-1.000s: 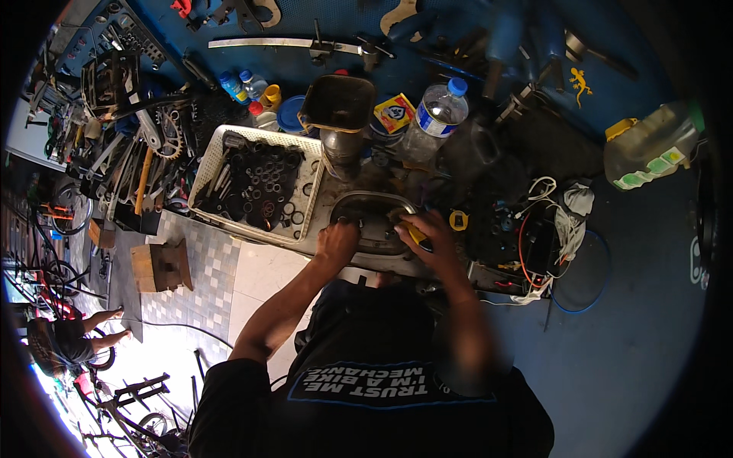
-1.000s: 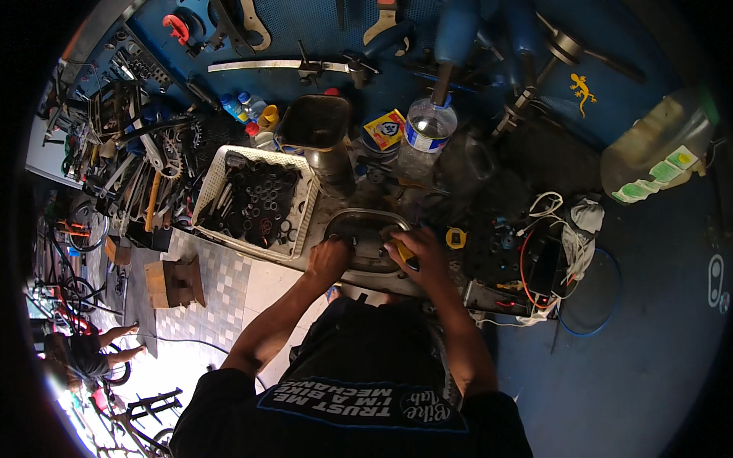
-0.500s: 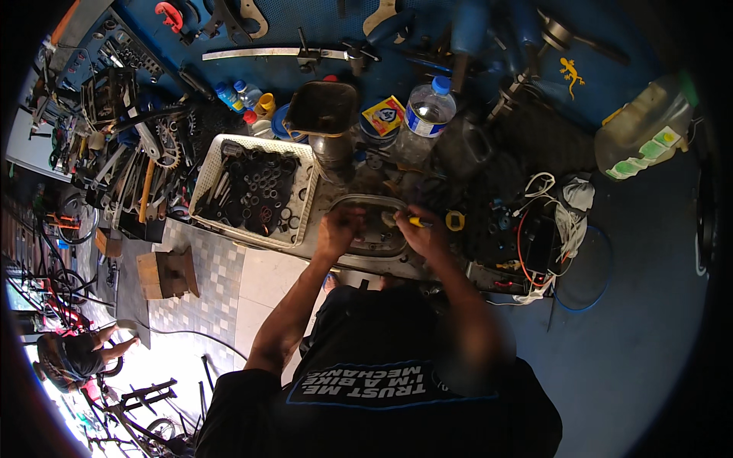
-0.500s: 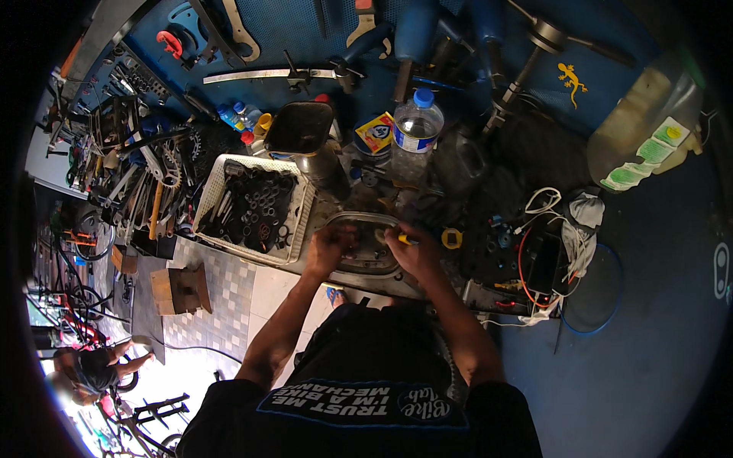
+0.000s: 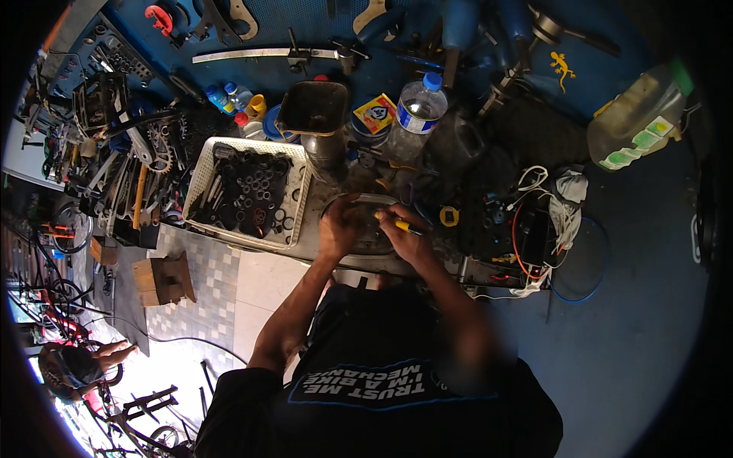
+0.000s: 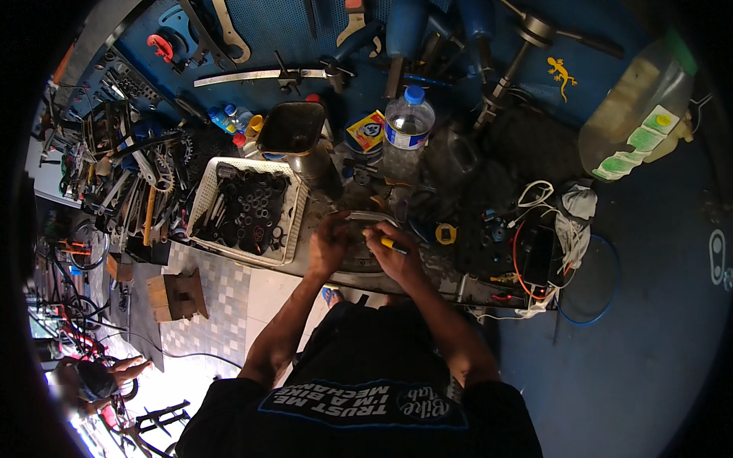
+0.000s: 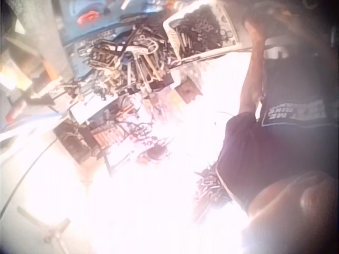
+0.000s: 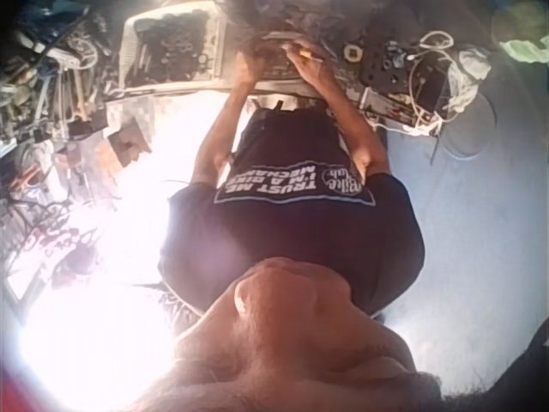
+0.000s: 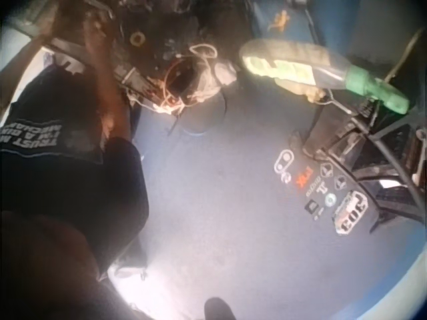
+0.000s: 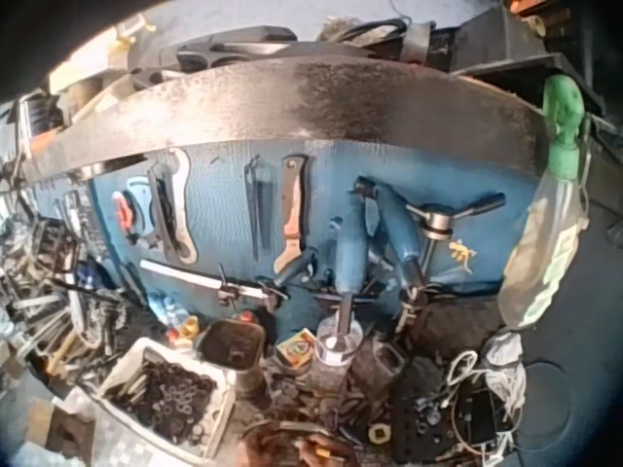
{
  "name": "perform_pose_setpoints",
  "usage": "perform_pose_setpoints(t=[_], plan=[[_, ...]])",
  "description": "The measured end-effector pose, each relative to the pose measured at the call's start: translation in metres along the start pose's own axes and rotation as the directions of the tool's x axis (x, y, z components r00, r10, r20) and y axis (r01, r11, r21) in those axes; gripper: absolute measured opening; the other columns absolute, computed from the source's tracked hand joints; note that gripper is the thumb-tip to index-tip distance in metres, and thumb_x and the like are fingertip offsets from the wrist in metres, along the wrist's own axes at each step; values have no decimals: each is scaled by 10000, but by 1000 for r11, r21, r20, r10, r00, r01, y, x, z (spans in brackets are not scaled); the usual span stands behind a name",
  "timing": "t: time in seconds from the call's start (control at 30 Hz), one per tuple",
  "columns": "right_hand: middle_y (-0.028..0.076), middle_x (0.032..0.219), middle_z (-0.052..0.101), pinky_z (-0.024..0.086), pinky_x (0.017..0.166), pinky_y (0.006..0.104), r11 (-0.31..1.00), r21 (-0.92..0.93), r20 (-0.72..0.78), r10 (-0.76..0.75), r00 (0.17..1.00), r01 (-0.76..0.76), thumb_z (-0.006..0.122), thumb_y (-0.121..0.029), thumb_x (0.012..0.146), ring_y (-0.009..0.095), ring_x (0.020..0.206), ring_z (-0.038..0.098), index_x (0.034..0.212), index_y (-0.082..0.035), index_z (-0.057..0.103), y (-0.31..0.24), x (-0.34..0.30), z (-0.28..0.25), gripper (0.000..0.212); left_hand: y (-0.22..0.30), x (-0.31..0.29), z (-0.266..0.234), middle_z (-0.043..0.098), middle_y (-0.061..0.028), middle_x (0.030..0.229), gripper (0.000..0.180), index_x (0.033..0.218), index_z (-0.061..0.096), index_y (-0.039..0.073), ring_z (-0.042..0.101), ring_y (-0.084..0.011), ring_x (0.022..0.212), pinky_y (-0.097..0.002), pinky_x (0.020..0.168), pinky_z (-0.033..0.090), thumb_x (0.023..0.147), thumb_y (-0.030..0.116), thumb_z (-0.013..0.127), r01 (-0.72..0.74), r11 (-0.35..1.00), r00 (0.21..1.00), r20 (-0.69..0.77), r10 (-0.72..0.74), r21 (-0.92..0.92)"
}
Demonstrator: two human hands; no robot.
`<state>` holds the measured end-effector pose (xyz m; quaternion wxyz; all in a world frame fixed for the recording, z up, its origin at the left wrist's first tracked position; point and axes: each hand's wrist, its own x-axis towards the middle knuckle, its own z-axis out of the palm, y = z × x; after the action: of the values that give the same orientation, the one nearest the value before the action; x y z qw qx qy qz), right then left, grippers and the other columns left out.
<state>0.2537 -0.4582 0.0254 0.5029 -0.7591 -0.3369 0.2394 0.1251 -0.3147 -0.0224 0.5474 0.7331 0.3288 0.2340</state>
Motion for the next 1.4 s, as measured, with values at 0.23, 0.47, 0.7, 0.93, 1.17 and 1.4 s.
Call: perform_pose_setpoints(t=[0.23, 0.47, 0.7, 0.93, 1.17, 1.4], plan=[[98, 830, 732, 545, 715, 316, 996, 82, -41, -16, 999, 19, 729, -221, 1006, 165, 782, 720, 1024, -22, 711, -10, -6, 1, 201, 10, 0, -2, 713, -62, 897, 271, 1243, 660, 19, 698, -136, 763, -326, 648, 620, 975, -6, 632, 151, 969, 988, 49, -144, -196], [86, 996, 775, 581, 764, 289, 976, -64, 28, -205, 978, 206, 765, -166, 980, 124, 860, 737, 1119, -17, 765, -8, -9, -6, 203, -18, 5, -4, 717, -79, 879, 180, 1154, 671, -60, 688, -145, 739, -330, 637, 631, 989, 2, 632, 179, 963, 983, 65, -169, -200], [75, 990, 794, 545, 812, 374, 938, -129, 141, -303, 942, 321, 808, -184, 914, 258, 851, 705, 1090, -69, 788, -14, -3, -21, 211, 1, 1, -18, 740, -99, 854, 202, 1155, 727, -63, 713, -155, 722, -322, 637, 622, 993, 37, 660, 207, 965, 974, 129, -187, -161], [73, 999, 784, 562, 810, 363, 924, -134, 147, -340, 929, 359, 814, -185, 918, 236, 910, 711, 1080, -65, 788, 2, 1, -23, 204, 3, 1, -22, 763, -123, 892, 216, 1173, 726, -60, 732, -168, 721, -321, 624, 619, 1000, 56, 667, 275, 923, 952, 210, -223, -268], [98, 962, 768, 560, 771, 400, 814, -423, 150, -370, 917, 398, 806, -216, 915, 304, 891, 701, 1024, -75, 763, 21, 14, -29, 183, -12, 4, -22, 774, -165, 1012, 251, 1214, 700, -86, 756, -194, 869, -323, 819, 637, 989, -30, 608, 368, 754, 924, 304, -231, -544], [130, 893, 747, 552, 725, 346, 996, -38, 161, 82, 983, -77, 741, -247, 994, 221, 843, 743, 1051, -40, 724, -5, 18, -21, 215, 2, 1, -16, 772, -79, 965, 406, 1353, 688, -14, 704, -125, 836, -291, 754, 574, 949, -34, 653, 279, 877, 958, 171, -229, -391]])
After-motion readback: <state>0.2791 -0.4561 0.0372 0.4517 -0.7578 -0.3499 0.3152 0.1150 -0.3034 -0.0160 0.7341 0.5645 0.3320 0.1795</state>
